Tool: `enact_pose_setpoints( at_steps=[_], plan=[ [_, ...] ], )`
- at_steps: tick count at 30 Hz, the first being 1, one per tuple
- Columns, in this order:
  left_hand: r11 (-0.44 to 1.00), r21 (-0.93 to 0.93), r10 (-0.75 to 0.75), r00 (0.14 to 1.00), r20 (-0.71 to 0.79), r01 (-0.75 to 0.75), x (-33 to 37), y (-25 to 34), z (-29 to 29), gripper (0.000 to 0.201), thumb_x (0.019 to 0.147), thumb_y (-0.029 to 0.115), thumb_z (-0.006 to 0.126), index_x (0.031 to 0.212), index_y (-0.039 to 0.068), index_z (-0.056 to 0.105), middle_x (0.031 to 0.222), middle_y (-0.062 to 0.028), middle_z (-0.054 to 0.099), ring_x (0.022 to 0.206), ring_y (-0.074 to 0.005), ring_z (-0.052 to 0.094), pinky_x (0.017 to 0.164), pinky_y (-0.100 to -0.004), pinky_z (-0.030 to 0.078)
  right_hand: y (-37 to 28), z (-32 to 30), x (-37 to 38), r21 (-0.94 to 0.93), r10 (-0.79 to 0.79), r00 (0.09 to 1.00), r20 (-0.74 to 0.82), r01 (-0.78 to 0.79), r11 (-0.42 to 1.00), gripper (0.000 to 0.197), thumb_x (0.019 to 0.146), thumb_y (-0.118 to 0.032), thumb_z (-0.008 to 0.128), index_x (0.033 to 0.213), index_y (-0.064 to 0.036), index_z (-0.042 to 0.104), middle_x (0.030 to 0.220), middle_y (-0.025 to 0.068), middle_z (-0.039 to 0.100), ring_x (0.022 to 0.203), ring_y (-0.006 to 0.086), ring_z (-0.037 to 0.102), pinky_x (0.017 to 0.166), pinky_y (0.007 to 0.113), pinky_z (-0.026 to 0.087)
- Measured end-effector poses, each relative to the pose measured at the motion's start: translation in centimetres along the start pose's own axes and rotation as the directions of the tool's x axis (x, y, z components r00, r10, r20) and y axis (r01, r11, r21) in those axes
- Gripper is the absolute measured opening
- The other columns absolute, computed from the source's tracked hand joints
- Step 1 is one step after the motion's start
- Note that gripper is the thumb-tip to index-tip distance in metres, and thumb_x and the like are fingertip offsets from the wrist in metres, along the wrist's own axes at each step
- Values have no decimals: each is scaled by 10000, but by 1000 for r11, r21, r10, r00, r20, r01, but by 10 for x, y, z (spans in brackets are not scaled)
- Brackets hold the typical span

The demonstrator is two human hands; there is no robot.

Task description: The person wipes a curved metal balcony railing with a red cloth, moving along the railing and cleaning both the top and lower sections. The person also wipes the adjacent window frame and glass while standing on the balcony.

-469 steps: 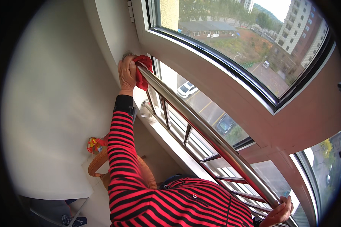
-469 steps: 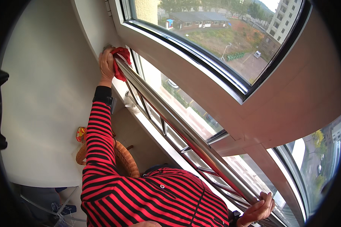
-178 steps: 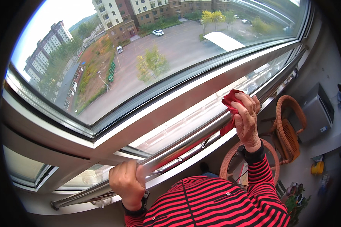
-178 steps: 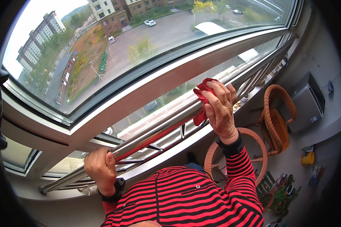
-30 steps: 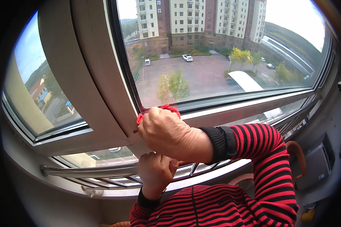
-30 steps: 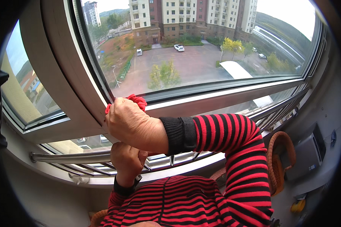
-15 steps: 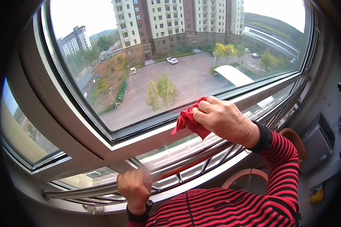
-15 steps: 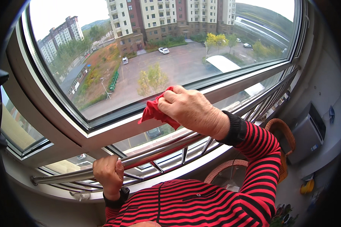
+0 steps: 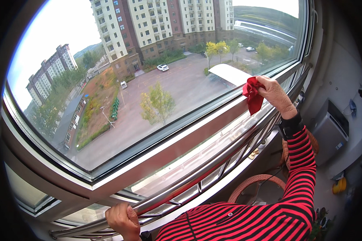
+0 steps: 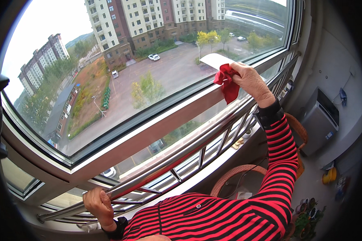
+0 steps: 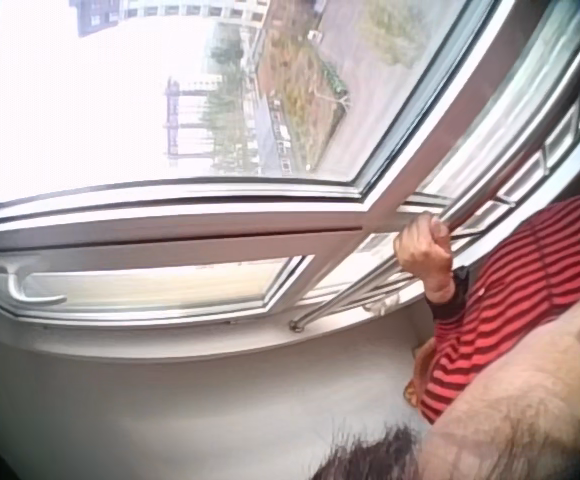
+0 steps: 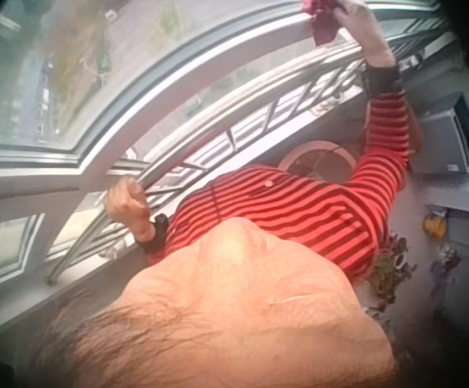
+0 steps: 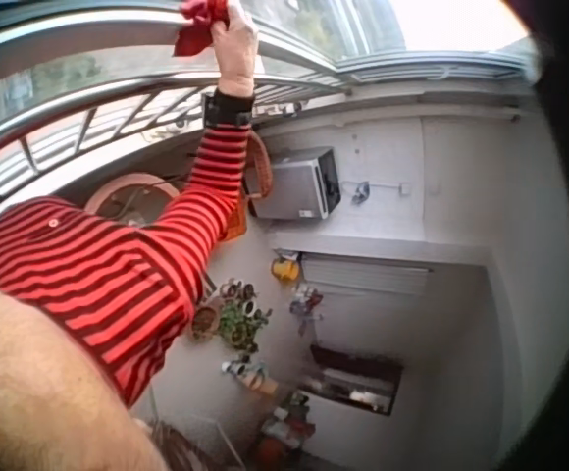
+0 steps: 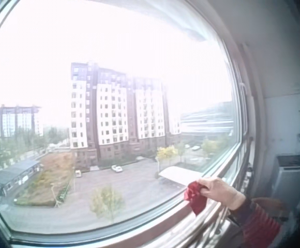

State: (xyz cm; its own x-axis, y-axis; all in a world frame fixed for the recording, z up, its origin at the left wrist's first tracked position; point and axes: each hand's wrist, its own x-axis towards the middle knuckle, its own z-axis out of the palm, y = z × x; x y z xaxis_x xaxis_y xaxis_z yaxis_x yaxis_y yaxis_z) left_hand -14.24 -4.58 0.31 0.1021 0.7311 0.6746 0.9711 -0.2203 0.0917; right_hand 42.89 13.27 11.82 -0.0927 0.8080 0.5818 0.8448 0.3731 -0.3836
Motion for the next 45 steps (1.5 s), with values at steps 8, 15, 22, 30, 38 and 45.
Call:
enact_pose_setpoints(
  at_steps=[8,15,22,30,38,45],
  plan=[
    [998,41,-37,999,-19,38,0,0,5,340,1038,224,455,764,46,549,725,-173,545,726,-412,539,751,-501,401,216,-44,31,-47,361,894,-266,-386,921,237,993,-125,674,1199,-12,710,999,175,782,894,277,766,838,389,588],
    [998,47,-51,999,-15,52,-1,-2,3,322,1027,212,463,783,40,584,741,-175,566,733,-413,545,757,-500,405,318,-42,73,-256,425,705,-567,-642,723,292,958,-130,624,1199,-7,734,1102,209,788,1020,356,773,888,444,592],
    [999,3,-48,999,11,48,2,0,2,312,1026,205,461,809,36,609,748,-173,580,723,-404,555,761,-488,412,199,-45,75,-25,400,775,-489,-471,882,324,869,-121,637,1161,19,643,1027,243,764,999,410,754,898,458,588],
    [1000,-30,-5,1000,10,6,2,-2,-1,305,1025,255,506,797,72,594,744,-129,586,721,-374,563,741,-479,413,-14,3,48,1,81,874,-479,-92,996,257,980,-137,704,1173,-11,590,965,232,733,910,359,761,808,410,594],
    [996,-71,57,998,10,-56,-2,-10,0,392,1082,358,499,804,92,573,722,-111,541,714,-348,544,733,-471,410,-191,76,20,-164,-233,870,-434,177,970,271,953,-67,740,1145,-22,554,940,241,704,869,447,725,719,453,587],
    [995,-62,82,996,-19,-83,0,-9,-1,395,1081,366,510,798,101,585,731,-95,575,727,-330,574,731,-464,416,-303,126,6,-278,-618,741,-263,555,784,238,938,-77,732,1036,4,531,859,160,637,742,332,722,646,387,617]
  ],
)
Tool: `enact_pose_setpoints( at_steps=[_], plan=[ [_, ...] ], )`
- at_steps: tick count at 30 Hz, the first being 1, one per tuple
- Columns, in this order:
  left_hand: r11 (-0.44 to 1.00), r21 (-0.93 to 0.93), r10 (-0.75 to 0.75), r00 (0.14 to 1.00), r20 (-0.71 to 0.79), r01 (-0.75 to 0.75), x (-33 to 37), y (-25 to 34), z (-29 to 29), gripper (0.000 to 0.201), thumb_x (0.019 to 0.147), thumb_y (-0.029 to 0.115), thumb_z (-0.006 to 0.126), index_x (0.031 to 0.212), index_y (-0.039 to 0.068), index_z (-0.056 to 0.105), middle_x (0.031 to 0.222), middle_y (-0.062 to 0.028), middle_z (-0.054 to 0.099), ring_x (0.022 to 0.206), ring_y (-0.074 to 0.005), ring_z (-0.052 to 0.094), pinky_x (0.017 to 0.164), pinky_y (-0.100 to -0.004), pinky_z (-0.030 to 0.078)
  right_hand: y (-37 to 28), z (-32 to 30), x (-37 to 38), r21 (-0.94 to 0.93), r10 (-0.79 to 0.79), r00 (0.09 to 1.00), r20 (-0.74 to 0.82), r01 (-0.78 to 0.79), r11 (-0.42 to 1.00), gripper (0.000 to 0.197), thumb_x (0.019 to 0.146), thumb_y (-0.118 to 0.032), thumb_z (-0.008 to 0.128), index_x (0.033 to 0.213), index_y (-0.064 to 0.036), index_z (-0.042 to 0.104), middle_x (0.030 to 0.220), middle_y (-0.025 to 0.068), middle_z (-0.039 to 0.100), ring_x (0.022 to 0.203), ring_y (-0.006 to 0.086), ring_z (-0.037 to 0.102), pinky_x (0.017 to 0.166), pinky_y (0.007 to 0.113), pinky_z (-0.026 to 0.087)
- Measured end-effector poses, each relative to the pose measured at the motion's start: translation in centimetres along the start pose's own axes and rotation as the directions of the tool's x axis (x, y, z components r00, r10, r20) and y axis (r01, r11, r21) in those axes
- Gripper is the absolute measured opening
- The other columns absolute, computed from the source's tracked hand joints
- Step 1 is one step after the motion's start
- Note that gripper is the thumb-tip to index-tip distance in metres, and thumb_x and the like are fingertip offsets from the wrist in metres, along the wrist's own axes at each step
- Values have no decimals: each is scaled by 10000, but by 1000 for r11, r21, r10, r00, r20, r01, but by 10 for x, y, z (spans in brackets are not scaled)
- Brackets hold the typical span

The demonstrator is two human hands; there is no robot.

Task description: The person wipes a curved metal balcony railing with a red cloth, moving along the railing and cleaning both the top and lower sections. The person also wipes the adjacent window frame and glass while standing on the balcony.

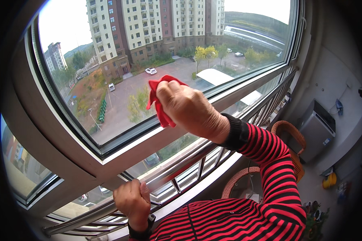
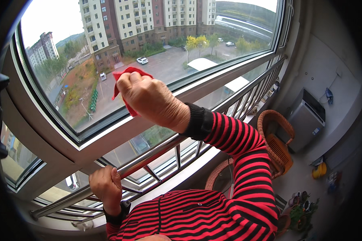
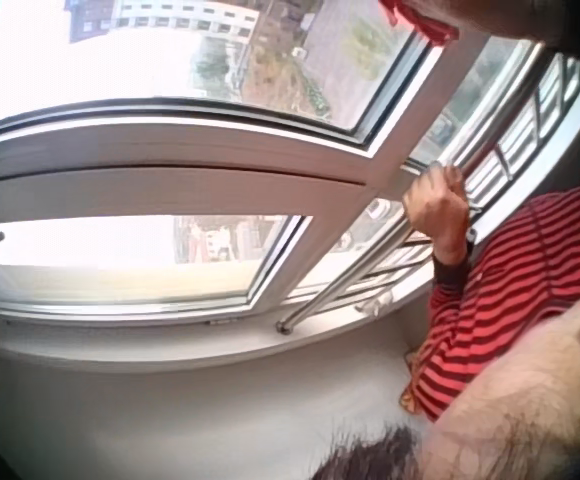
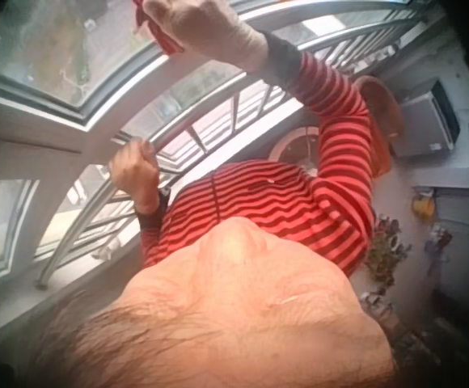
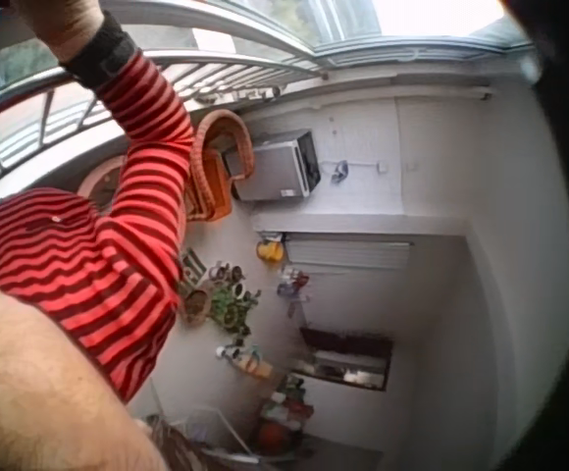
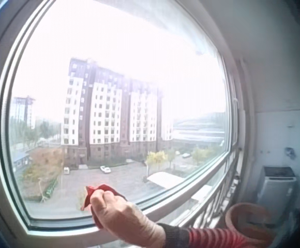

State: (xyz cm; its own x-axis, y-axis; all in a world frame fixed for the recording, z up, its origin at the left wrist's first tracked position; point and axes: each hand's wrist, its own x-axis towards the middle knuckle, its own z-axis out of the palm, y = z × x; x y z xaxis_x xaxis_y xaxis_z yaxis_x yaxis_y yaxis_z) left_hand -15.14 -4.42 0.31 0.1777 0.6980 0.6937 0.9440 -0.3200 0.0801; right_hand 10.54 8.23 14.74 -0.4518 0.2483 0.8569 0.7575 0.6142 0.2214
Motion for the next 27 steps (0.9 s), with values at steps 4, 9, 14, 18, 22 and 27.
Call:
enact_pose_setpoints(
  at_steps=[4,9,14,18,22,27],
  plan=[
    [1000,-28,-13,1000,-19,13,0,1,-1,353,1066,311,549,793,93,603,713,-108,577,725,-348,576,727,-475,414,-65,33,18,-54,-289,957,17,289,956,264,907,-142,720,1095,15,620,861,120,698,708,217,726,561,346,604],
    [1000,-10,19,1000,4,-19,-2,-2,-5,311,1026,299,595,789,98,595,732,-112,574,743,-353,571,722,-477,425,-126,67,38,28,-631,774,49,631,775,261,865,-196,714,1066,-33,688,857,98,707,728,232,728,547,359,580],
    [1000,-16,3,1000,16,-2,-2,-2,-5,324,1040,307,576,794,97,596,735,-108,588,751,-348,582,735,-478,429,-100,56,58,-23,-602,792,-106,603,797,184,877,-260,717,795,-96,706,754,56,674,665,184,695,519,317,535],
    [1000,2,-13,1000,-12,13,-1,2,-3,374,1069,339,533,791,95,590,730,-105,582,755,-344,580,754,-472,427,-24,22,78,-328,-465,875,-135,403,854,189,956,-216,728,993,-95,588,782,14,606,646,134,665,537,280,553],
    [999,33,-12,1000,-23,13,-1,2,-2,270,979,298,629,791,105,617,717,-88,587,730,-316,590,747,-452,429,85,-37,71,-416,-355,910,-213,244,876,211,979,-274,739,1086,-130,628,837,75,675,678,224,743,593,344,629],
    [997,44,-65,998,-8,65,-2,6,0,335,1034,320,548,790,97,601,726,-106,573,742,-344,568,772,-469,425,224,-81,5,-377,70,954,-293,-183,908,264,1029,-266,701,1237,-133,606,1049,151,757,894,384,770,706,425,632]
  ],
)
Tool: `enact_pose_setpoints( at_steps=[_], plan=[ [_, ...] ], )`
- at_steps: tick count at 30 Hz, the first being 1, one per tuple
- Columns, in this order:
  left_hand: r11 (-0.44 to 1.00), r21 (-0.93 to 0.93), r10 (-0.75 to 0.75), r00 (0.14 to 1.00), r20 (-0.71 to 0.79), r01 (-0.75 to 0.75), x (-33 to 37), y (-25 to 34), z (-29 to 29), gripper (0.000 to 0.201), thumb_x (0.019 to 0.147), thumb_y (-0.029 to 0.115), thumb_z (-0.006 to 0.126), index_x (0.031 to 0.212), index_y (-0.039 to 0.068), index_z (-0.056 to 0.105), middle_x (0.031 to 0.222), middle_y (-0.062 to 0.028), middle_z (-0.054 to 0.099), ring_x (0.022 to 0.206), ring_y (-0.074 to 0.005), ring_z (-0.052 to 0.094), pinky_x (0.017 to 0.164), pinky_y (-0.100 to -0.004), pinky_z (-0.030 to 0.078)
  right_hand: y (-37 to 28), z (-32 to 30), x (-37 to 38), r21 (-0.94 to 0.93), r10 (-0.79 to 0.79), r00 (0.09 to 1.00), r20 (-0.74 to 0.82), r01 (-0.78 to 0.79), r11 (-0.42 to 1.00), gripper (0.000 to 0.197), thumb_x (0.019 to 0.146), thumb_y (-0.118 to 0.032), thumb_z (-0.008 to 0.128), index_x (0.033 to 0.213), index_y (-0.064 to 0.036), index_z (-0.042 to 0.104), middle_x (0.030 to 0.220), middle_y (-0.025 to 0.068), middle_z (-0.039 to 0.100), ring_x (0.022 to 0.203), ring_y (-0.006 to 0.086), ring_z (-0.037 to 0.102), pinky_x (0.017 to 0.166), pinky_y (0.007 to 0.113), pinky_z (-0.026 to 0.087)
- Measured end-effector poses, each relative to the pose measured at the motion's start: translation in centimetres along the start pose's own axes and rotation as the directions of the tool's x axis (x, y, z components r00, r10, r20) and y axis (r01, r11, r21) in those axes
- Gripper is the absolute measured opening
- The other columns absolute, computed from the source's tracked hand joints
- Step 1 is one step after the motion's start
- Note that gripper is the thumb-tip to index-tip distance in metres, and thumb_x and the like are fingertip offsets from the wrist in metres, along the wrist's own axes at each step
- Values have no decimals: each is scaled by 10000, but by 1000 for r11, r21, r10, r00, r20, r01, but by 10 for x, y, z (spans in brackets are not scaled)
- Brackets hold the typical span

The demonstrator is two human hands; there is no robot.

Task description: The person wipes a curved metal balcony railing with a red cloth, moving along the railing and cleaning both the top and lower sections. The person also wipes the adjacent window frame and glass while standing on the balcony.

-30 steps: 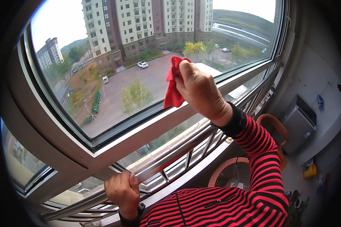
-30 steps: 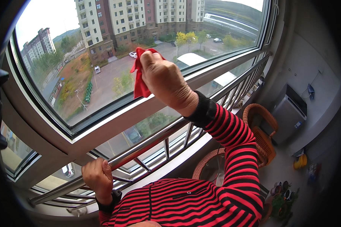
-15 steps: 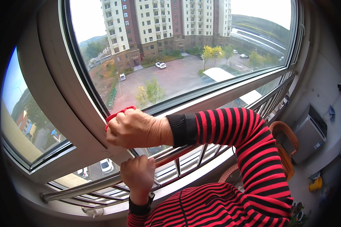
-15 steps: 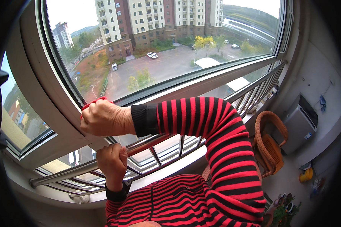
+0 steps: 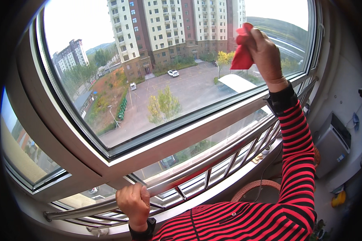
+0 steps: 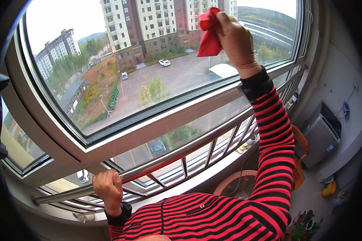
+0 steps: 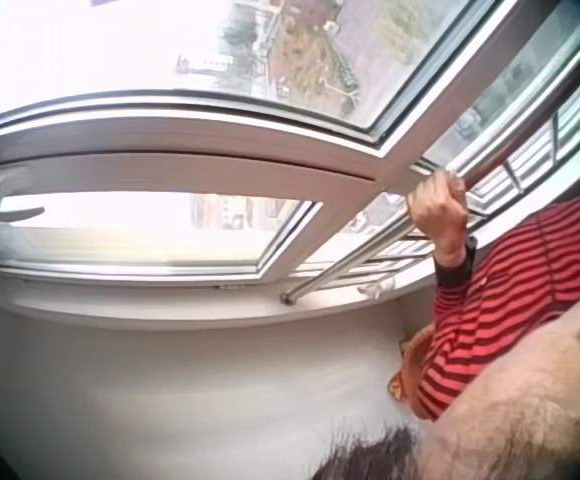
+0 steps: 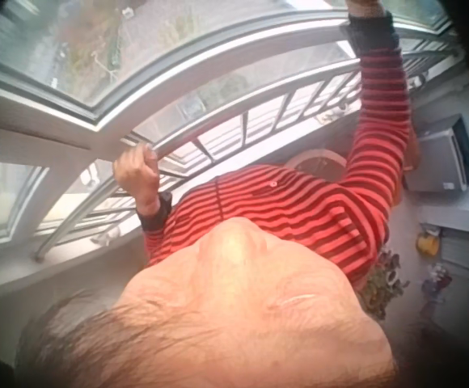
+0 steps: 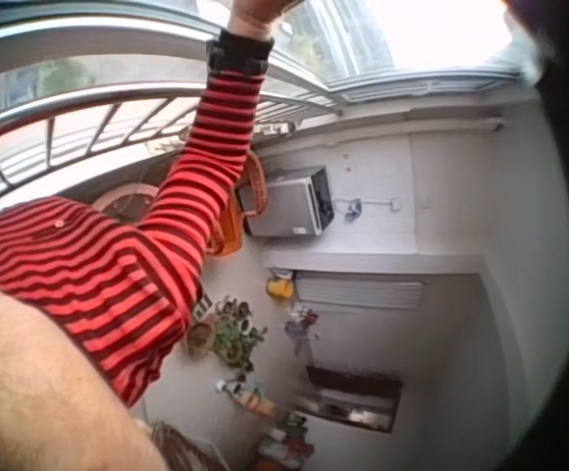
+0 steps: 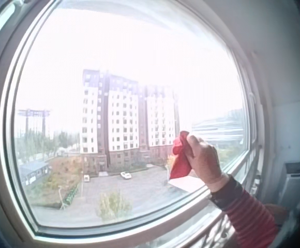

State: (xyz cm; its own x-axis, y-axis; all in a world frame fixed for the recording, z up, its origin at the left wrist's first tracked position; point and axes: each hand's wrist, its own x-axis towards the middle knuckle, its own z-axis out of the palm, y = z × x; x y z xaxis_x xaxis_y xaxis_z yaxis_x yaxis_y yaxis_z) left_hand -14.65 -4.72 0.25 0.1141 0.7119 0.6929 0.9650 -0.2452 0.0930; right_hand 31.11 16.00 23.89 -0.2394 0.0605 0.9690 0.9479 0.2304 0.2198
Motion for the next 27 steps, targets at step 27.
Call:
enact_pose_setpoints(
  at_steps=[27],
  plan=[
    [1000,8,-30,997,-66,30,1,3,4,277,970,276,579,759,102,616,704,-100,579,722,-340,580,746,-472,424,164,35,35,81,534,837,-117,-528,845,370,980,-281,722,1220,-2,693,1087,221,786,1026,392,763,908,443,589]
  ],
)
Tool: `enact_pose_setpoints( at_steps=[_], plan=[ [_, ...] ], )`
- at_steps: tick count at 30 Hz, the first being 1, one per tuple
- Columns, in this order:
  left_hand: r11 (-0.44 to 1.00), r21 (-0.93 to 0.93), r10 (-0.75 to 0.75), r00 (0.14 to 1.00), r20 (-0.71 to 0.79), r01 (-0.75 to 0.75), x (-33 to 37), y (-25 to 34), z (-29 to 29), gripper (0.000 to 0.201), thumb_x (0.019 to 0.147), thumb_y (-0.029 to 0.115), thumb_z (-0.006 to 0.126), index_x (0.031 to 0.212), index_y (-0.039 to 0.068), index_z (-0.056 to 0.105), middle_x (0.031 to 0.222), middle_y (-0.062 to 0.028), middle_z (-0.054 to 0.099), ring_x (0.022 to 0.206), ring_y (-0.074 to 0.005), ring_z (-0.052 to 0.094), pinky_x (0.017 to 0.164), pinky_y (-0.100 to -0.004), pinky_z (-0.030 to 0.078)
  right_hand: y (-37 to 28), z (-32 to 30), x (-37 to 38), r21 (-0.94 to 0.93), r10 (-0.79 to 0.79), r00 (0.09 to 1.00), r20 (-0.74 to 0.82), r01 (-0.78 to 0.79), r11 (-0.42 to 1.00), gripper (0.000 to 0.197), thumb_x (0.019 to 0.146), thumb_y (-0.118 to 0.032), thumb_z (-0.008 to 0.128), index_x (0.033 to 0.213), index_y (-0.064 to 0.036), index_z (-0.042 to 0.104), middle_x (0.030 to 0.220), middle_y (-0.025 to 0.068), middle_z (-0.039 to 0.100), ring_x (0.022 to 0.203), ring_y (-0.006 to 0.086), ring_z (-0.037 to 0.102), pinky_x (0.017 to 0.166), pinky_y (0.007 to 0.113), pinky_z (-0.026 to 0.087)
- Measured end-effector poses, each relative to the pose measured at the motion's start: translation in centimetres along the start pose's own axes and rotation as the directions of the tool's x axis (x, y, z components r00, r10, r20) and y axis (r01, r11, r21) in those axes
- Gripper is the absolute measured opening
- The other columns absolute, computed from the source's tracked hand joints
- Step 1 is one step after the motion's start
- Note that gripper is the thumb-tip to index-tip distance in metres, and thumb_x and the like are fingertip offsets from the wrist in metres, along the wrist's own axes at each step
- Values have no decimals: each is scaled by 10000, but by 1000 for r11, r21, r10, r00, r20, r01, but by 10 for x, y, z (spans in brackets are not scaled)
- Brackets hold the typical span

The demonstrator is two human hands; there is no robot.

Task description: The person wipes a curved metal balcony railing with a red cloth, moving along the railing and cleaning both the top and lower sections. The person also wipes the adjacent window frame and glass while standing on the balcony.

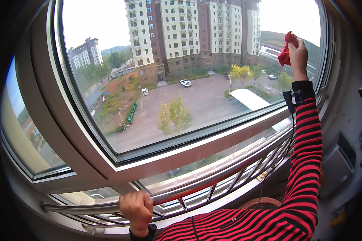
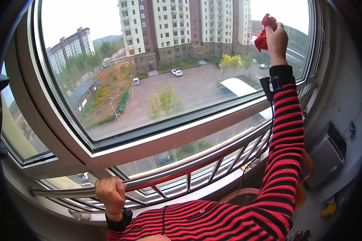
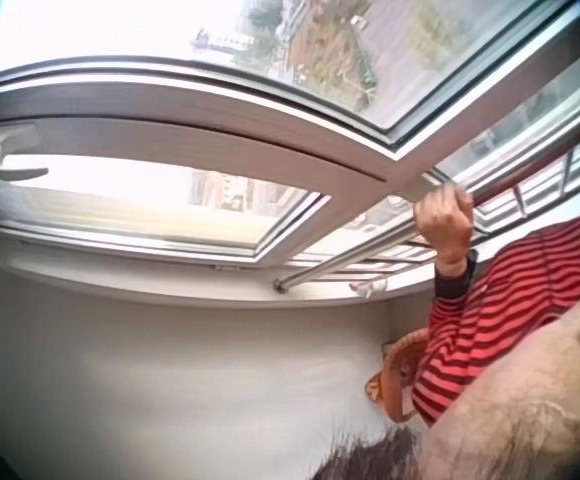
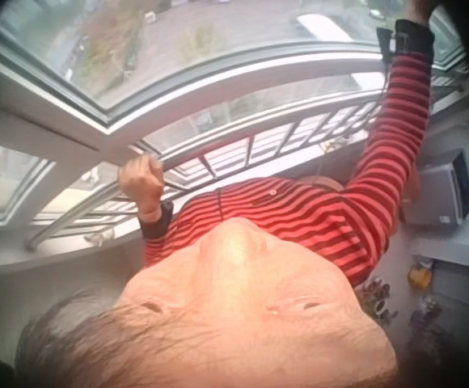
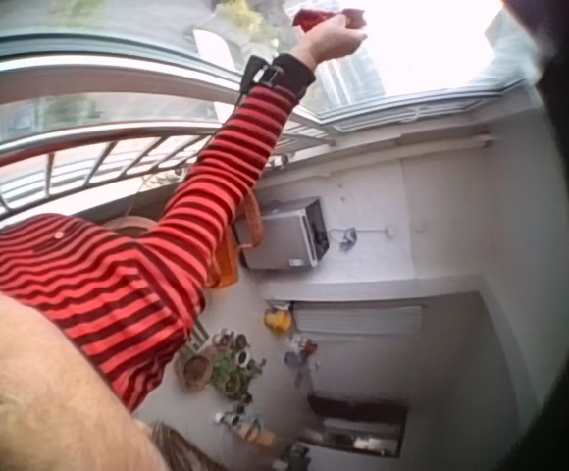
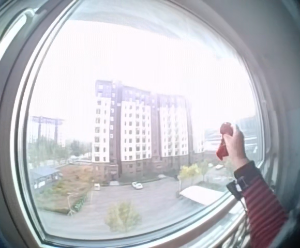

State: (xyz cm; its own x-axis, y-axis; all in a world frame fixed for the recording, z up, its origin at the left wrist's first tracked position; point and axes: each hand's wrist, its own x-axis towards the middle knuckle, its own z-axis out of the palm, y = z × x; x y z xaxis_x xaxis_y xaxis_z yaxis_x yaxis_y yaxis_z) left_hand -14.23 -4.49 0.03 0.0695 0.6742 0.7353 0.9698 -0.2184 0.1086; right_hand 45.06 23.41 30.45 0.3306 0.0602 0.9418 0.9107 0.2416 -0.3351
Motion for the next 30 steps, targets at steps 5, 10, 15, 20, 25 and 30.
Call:
enact_pose_setpoints(
  at_steps=[5,10,15,20,25,30],
  plan=[
    [999,-21,24,1000,-14,-24,0,-3,0,254,952,280,616,758,117,611,702,-86,586,711,-330,592,730,-464,426,-148,-1,-6,175,-273,962,-17,272,946,376,1045,-311,694,1299,-37,660,1086,154,787,984,296,779,863,374,599],
    [998,-60,31,999,-26,-33,0,-6,-1,275,963,291,647,749,125,604,677,-89,570,674,-332,576,707,-466,419,-293,6,-35,431,-352,927,-132,373,822,216,927,-46,724,1119,-17,630,1005,277,732,994,466,730,795,490,581],
    [997,-52,55,998,-18,-55,-1,-8,-4,316,1004,309,618,760,109,607,674,-75,566,665,-310,573,695,-456,428,-413,6,-61,506,-539,799,-268,592,627,128,1000,-122,666,1069,-16,647,922,250,715,853,435,718,725,476,564],
    [993,-86,81,997,-18,-82,-1,-11,-4,331,1007,331,625,757,115,603,666,-57,564,649,-287,569,681,-437,422,-480,9,-104,557,-636,709,-305,674,485,166,1043,-184,655,1092,-26,667,976,212,716,842,400,712,748,470,573],
    [990,-102,93,995,-29,-95,-1,-13,-4,339,1009,343,616,751,125,591,669,-45,568,653,-272,571,684,-429,417,-480,-3,-162,482,-799,564,-207,770,419,385,963,-177,767,1317,-72,656,1030,109,724,859,256,761,710,370,625],
    [992,-67,104,995,-15,-104,-1,-13,-3,362,1028,366,593,754,129,591,677,-41,569,657,-268,574,689,-426,420,-448,-16,-240,563,-865,494,-85,740,368,473,859,-42,747,1319,-55,641,949,55,578,756,199,689,617,343,588]
  ],
)
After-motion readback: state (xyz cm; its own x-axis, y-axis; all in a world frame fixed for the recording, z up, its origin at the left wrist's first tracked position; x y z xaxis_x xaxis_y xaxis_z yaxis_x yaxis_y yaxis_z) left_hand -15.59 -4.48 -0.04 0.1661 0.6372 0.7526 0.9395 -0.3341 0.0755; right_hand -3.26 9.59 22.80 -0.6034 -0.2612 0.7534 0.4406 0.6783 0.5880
